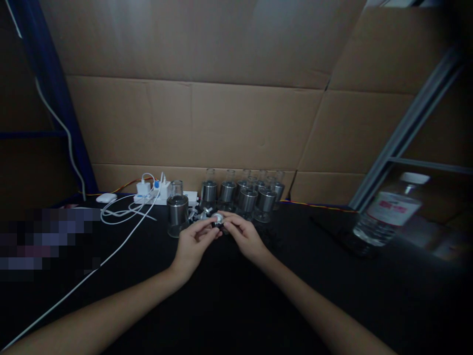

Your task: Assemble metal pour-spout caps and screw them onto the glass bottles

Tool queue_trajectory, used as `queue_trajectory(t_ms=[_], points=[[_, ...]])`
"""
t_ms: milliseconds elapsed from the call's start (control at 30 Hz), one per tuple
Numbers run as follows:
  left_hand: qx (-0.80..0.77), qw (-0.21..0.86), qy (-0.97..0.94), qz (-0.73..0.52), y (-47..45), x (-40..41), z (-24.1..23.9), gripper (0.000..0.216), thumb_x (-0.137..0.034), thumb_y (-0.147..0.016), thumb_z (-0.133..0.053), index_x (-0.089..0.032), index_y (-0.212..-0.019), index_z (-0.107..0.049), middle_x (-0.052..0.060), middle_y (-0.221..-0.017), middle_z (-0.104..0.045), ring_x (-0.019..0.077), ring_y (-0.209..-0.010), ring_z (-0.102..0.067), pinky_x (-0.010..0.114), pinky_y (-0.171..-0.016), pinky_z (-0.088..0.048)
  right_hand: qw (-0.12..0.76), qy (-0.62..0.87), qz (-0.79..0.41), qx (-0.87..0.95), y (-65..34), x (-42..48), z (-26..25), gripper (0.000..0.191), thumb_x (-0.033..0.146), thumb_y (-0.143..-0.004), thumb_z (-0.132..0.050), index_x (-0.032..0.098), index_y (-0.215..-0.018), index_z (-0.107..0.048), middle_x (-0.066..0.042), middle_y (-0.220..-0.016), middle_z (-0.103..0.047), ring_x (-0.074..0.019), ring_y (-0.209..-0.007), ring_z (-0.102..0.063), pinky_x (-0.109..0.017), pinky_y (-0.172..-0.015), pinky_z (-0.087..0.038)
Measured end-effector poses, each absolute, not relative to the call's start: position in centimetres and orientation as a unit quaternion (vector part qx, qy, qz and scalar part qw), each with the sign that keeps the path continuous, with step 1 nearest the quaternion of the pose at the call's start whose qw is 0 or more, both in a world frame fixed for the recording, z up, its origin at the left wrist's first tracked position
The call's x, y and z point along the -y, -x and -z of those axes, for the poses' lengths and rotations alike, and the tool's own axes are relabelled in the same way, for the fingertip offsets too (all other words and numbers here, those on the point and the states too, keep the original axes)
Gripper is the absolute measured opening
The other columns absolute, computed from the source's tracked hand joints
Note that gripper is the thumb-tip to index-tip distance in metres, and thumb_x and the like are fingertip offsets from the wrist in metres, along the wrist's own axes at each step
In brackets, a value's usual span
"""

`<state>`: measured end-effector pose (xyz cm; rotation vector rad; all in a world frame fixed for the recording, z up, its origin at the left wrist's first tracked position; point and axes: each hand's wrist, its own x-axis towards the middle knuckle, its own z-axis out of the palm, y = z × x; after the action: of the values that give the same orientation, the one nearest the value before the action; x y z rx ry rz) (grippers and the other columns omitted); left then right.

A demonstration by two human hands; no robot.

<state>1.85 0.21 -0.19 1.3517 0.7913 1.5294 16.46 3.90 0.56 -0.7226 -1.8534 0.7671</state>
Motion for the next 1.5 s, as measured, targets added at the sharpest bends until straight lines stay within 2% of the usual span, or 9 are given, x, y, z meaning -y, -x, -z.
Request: queue_trajectory(t_ms=[167, 300, 800, 1067, 1267, 1500], points=[[-0.336, 0.405, -0.574, -0.628, -1.8, 0.2, 0.0, 0.029, -0.022, -0.070, -0.058, -0.013, -0.097, -0.060, 0.008, -0.096, -0.064, 0.0166, -0.079, -0.063, 0.029, -0.078, -0.049, 0.493, 0.286, -0.352, 0.742, -16.2, -3.5, -0.6, 0.018, 0.027, -0.079, -0.046, 0.018, -0.081, -0.061, -0.009, -0.108, -0.055, -0.0181, -0.098, -0.052, -0.030, -0.078, -0.045], [-0.349, 0.393, -0.574, -0.628, -1.8, 0.2, 0.0, 0.027, -0.023, -0.071, -0.058, -0.012, -0.096, -0.060, 0.008, -0.095, -0.064, 0.0163, -0.079, -0.063, 0.028, -0.077, -0.049, 0.498, 0.286, -0.339, 0.745, -16.1, -3.3, -0.8, 0.017, 0.026, -0.078, -0.047, 0.018, -0.080, -0.062, -0.009, -0.105, -0.056, -0.0177, -0.097, -0.053, -0.030, -0.079, -0.045], [-0.328, 0.445, -0.541, -0.634, -1.8, 0.5, -0.5, 0.028, -0.019, -0.068, -0.061, -0.011, -0.095, -0.061, 0.007, -0.089, -0.067, 0.0168, -0.079, -0.063, 0.028, -0.080, -0.048, 0.514, 0.277, -0.291, 0.758, -16.3, -3.1, -1.7, 0.015, 0.017, -0.075, -0.050, 0.017, -0.077, -0.065, -0.009, -0.103, -0.059, -0.0173, -0.097, -0.054, -0.034, -0.088, -0.040], [-0.336, 0.469, -0.524, -0.627, -1.8, -0.1, -0.2, 0.029, -0.021, -0.068, -0.060, -0.011, -0.096, -0.061, 0.008, -0.091, -0.067, 0.0177, -0.080, -0.063, 0.029, -0.079, -0.049, 0.547, 0.284, -0.349, 0.706, -16.6, -3.3, -1.7, 0.007, 0.019, -0.067, -0.060, 0.018, -0.070, -0.066, -0.008, -0.102, -0.060, -0.0183, -0.095, -0.056, -0.032, -0.081, -0.046], [-0.344, 0.458, -0.530, -0.626, -1.6, 0.0, -0.1, 0.029, -0.022, -0.067, -0.062, -0.011, -0.094, -0.061, 0.008, -0.084, -0.068, 0.0183, -0.077, -0.064, 0.032, -0.079, -0.049, 0.556, 0.279, -0.372, 0.688, -16.5, -3.2, -1.7, 0.005, 0.020, -0.064, -0.063, 0.018, -0.068, -0.065, -0.007, -0.097, -0.061, -0.0181, -0.091, -0.057, -0.033, -0.078, -0.048], [-0.339, 0.459, -0.540, -0.618, -1.6, -0.1, -0.1, 0.028, -0.023, -0.067, -0.062, -0.011, -0.093, -0.062, 0.008, -0.084, -0.068, 0.0187, -0.076, -0.064, 0.033, -0.078, -0.050, 0.559, 0.295, -0.339, 0.697, -16.6, -3.2, -1.8, 0.004, 0.020, -0.064, -0.063, 0.019, -0.067, -0.065, -0.006, -0.094, -0.063, -0.0181, -0.087, -0.059, -0.033, -0.076, -0.049]])
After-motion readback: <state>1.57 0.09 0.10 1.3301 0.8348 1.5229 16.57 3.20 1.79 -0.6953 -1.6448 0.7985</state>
